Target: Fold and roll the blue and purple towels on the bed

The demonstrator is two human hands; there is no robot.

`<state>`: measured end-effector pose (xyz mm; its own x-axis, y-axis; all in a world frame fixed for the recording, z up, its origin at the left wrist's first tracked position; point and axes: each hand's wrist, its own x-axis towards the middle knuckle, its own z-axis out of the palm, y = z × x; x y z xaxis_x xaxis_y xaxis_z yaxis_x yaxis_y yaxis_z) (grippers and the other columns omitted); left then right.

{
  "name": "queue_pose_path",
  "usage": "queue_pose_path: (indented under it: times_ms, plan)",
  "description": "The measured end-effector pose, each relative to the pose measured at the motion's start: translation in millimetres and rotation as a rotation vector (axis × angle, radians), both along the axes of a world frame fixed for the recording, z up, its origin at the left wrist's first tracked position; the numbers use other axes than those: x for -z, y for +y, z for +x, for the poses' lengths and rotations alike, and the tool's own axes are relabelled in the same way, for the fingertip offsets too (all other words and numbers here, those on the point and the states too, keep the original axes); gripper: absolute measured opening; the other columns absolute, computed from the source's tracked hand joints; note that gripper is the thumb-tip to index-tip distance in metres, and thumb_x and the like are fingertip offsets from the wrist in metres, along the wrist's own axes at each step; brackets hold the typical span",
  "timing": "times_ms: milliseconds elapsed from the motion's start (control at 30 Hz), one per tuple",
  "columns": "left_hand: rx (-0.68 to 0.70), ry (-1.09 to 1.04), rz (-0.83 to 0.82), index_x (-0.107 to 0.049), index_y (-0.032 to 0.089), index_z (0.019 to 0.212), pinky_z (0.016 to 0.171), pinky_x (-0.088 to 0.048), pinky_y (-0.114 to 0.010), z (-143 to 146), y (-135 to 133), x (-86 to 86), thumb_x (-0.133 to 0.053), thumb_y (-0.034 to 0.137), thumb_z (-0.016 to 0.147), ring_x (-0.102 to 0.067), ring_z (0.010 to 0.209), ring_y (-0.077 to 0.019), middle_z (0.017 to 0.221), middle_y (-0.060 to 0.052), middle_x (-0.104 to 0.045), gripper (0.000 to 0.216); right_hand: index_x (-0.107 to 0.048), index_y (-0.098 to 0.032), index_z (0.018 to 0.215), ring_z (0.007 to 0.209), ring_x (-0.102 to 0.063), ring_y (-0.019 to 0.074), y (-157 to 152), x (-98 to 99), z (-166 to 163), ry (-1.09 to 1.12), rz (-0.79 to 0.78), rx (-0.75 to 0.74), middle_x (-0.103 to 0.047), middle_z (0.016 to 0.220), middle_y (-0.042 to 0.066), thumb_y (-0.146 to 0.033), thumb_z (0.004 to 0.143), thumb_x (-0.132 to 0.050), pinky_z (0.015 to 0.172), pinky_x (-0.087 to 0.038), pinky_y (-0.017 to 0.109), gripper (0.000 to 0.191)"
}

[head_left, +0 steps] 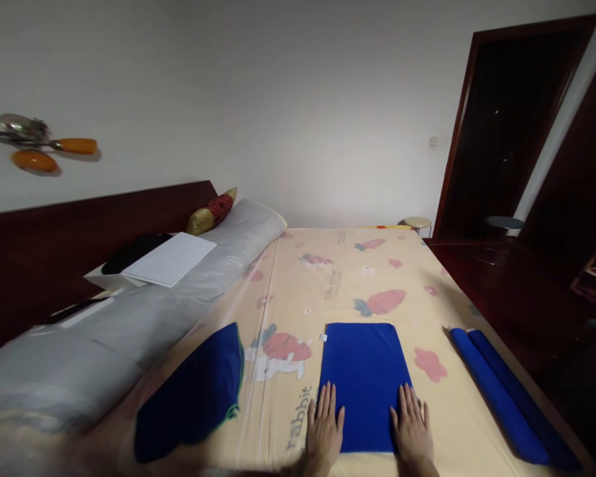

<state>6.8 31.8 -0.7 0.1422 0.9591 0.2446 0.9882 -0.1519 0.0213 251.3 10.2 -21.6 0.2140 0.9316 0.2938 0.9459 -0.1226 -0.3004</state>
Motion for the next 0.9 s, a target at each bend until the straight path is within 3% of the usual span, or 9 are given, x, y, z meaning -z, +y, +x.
queue_pose_path:
  times_ms: [67, 233, 300, 433, 600, 700, 800, 900]
  plan:
    - [-0.005, 0.005, 0.007, -0.01, 0.025, 0.146, 0.112, -0.027, -0.049, 0.8, 0.0, 2.4, -0.023, 0.04, 0.097, -0.03, 0.139, -0.0216, 0.153, -0.001, -0.026, 0.053, -0.029, -0.011, 0.145, 0.14, -0.026, 0.0278, 1.1, -6.4, -17.5, 0.019, 0.015, -0.034, -0.029, 0.152, 0.013, -0.055, 0.094, -0.012, 0.115, -0.015, 0.053, 0.069]
    - [0.008, 0.011, -0.001, -0.014, 0.027, 0.145, 0.112, -0.03, -0.049, -2.2, 1.3, 6.7, -0.027, 0.037, 0.096, -0.032, 0.138, -0.0226, 0.152, -0.001, -0.028, 0.052, -0.017, -0.031, 0.147, 0.14, -0.027, 0.0195, 4.2, -18.0, -71.9, 0.091, -0.052, -0.569, -0.025, 0.153, -0.001, -0.039, 0.098, -0.023, 0.113, -0.03, 0.042, 0.05]
    - [0.006, 0.006, -0.019, -0.015, 0.028, 0.145, 0.111, -0.031, -0.048, -3.6, 2.4, 7.5, -0.027, 0.034, 0.095, -0.033, 0.138, -0.0217, 0.151, 0.0, -0.029, 0.051, -0.021, -0.033, 0.146, 0.139, -0.029, 0.0202, 9.8, -19.0, -84.9, 0.105, -0.096, -0.642, -0.027, 0.152, -0.002, -0.04, 0.098, -0.023, 0.112, -0.03, 0.042, 0.049]
    - [-0.01, -0.018, -0.05, -0.016, 0.03, 0.144, 0.111, -0.032, -0.048, -4.6, 4.2, 7.1, -0.027, 0.032, 0.094, -0.034, 0.137, -0.0212, 0.151, 0.002, -0.029, 0.052, -0.028, -0.029, 0.145, 0.14, -0.027, 0.0232, 27.5, -20.8, -71.9, 0.099, -0.155, -0.446, -0.027, 0.152, 0.002, -0.053, 0.095, -0.025, 0.114, -0.025, 0.048, 0.055]
    - [0.003, -0.053, -0.072, -0.015, 0.029, 0.145, 0.112, -0.031, -0.049, -5.2, 3.4, 3.5, -0.028, 0.034, 0.094, -0.032, 0.138, -0.0219, 0.152, 0.001, -0.028, 0.052, -0.031, -0.017, 0.145, 0.142, -0.022, 0.0259, 34.8, -10.3, -4.0, 0.03, -0.121, -0.115, -0.027, 0.153, 0.009, -0.059, 0.092, -0.024, 0.115, -0.017, 0.051, 0.068]
    - [-0.025, -0.06, -0.061, -0.018, 0.031, 0.144, 0.111, -0.03, -0.052, -2.7, 3.3, 5.1, -0.028, 0.035, 0.094, -0.033, 0.137, -0.0236, 0.151, 0.001, -0.03, 0.051, -0.032, -0.012, 0.144, 0.142, -0.022, 0.0276, 28.5, 3.2, 22.1, -0.005, -0.086, -0.046, -0.03, 0.152, 0.011, -0.059, 0.091, -0.021, 0.116, -0.014, 0.052, 0.072]
    - [-0.072, -0.072, -0.02, -0.022, 0.032, 0.144, 0.11, -0.029, -0.056, 6.7, 5.5, 11.1, -0.031, 0.034, 0.094, -0.035, 0.137, -0.0261, 0.15, -0.001, -0.032, 0.051, -0.036, -0.008, 0.142, 0.141, -0.023, 0.0297, 23.5, 8.5, 21.1, -0.014, -0.072, 0.008, -0.03, 0.151, 0.014, -0.052, 0.091, -0.022, 0.116, -0.011, 0.053, 0.069]
    - [0.019, -0.107, -0.004, -0.019, 0.03, 0.145, 0.11, -0.033, -0.049, 21.8, 11.8, 18.5, -0.033, 0.034, 0.094, -0.035, 0.137, -0.0233, 0.15, 0.0, -0.03, 0.052, -0.035, -0.016, 0.143, 0.141, -0.023, 0.0255, 25.5, 1.2, 1.3, 0.026, -0.12, -0.182, -0.027, 0.153, 0.007, -0.04, 0.093, -0.024, 0.115, -0.019, 0.05, 0.057]
